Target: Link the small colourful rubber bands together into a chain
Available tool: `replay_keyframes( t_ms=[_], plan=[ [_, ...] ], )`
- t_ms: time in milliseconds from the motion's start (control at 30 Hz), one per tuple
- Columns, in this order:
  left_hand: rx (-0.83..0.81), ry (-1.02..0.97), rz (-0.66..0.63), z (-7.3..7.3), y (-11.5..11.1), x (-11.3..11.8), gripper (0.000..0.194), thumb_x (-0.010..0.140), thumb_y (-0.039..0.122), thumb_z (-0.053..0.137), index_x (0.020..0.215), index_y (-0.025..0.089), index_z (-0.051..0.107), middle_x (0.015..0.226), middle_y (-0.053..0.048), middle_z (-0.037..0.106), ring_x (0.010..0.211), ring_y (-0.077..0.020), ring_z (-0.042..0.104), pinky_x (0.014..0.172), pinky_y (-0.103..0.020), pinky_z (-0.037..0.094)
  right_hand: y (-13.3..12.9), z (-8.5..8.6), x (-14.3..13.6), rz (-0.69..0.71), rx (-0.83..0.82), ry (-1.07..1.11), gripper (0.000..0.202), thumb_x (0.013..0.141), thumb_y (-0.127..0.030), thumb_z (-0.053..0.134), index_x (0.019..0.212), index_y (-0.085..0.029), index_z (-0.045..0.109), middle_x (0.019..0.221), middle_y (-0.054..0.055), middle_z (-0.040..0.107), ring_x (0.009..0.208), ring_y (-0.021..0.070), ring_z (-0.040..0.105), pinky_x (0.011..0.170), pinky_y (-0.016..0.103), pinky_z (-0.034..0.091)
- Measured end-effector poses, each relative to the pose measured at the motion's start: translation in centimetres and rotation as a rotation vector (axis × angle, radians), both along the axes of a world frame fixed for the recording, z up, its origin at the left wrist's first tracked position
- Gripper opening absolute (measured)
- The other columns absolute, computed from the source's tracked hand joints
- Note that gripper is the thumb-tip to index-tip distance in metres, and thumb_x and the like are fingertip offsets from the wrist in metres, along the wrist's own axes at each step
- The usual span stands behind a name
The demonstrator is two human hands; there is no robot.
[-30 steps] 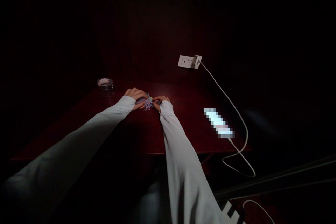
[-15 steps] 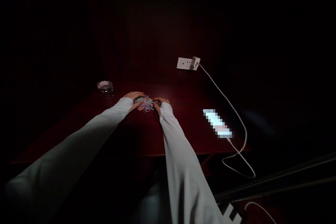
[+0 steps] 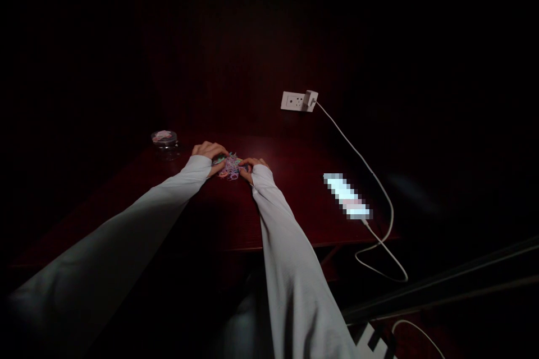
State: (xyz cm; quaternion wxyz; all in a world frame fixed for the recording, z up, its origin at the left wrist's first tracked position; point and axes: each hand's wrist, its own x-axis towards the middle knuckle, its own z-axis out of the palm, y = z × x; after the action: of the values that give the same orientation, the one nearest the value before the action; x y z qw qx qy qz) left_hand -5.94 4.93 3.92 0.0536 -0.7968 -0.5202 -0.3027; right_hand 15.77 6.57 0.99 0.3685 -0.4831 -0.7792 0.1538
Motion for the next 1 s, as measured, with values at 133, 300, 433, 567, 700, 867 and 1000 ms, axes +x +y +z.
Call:
replay_keyframes(
  t_ms=[133,300,433,567,700,867,1000],
  plan=[
    [-0.010,0.088,-0.099,-0.3,0.0,0.3,0.028,0.087,0.027,0.065,0.114,0.031,0.074,0.124,-0.004,0.074,0.119,-0.0315,0.051,0.103,-0.049,0.030,0.0,0.1,0.0,0.005,-0.002,0.004,0.012,0.084,-0.034,0.073,0.093,-0.025,0.076,0.070,-0.005,0.060,0.073,0.0145,0.052,0.096,0.033,0.039],
    [-0.025,0.100,-0.144,-0.3,-0.4,0.0,0.028,0.091,0.033,0.061,0.116,0.030,0.075,0.126,-0.005,0.073,0.118,-0.0314,0.051,0.099,-0.049,0.031,-0.2,0.5,0.1,0.003,-0.007,-0.020,0.011,0.085,-0.033,0.074,0.091,-0.025,0.076,0.068,-0.006,0.059,0.071,0.0139,0.053,0.096,0.033,0.039],
    [-0.025,0.098,-0.136,-0.7,0.0,0.1,0.026,0.091,0.030,0.061,0.112,0.032,0.076,0.123,-0.004,0.075,0.117,-0.0303,0.051,0.099,-0.048,0.031,-0.4,0.7,-0.1,-0.015,-0.017,-0.066,0.011,0.086,-0.033,0.075,0.093,-0.026,0.076,0.071,-0.004,0.062,0.077,0.0161,0.055,0.091,0.031,0.042],
    [-0.022,0.084,-0.105,-1.1,0.5,0.4,0.023,0.091,0.029,0.062,0.108,0.031,0.077,0.121,-0.003,0.075,0.114,-0.0296,0.052,0.098,-0.048,0.031,-0.7,0.8,-0.9,-0.081,-0.033,-0.115,0.012,0.087,-0.035,0.075,0.096,-0.028,0.077,0.073,-0.002,0.066,0.081,0.0181,0.057,0.089,0.031,0.043],
    [-0.045,0.095,-0.089,-1.1,0.8,0.5,0.023,0.091,0.030,0.063,0.110,0.030,0.076,0.123,-0.004,0.075,0.115,-0.0302,0.052,0.097,-0.047,0.032,-1.0,0.8,-1.7,-0.144,-0.007,-0.117,0.015,0.088,-0.041,0.075,0.098,-0.030,0.077,0.079,0.000,0.070,0.087,0.0208,0.059,0.084,0.031,0.045],
    [-0.043,0.078,-0.075,-1.1,0.9,0.5,0.021,0.090,0.028,0.063,0.107,0.030,0.075,0.124,-0.003,0.074,0.115,-0.0301,0.052,0.098,-0.048,0.032,-0.8,0.5,-2.0,-0.213,-0.030,-0.123,0.021,0.085,-0.046,0.078,0.096,-0.029,0.076,0.084,0.003,0.071,0.087,0.0219,0.060,0.078,0.030,0.045],
    [-0.024,0.059,-0.062,-1.1,0.6,0.6,0.020,0.091,0.028,0.062,0.107,0.029,0.074,0.124,-0.004,0.074,0.116,-0.0301,0.053,0.097,-0.047,0.033,-0.7,0.2,-1.9,-0.203,0.016,-0.108,0.026,0.085,-0.053,0.078,0.090,-0.028,0.075,0.087,0.004,0.072,0.089,0.0220,0.060,0.077,0.029,0.045]
  ],
)
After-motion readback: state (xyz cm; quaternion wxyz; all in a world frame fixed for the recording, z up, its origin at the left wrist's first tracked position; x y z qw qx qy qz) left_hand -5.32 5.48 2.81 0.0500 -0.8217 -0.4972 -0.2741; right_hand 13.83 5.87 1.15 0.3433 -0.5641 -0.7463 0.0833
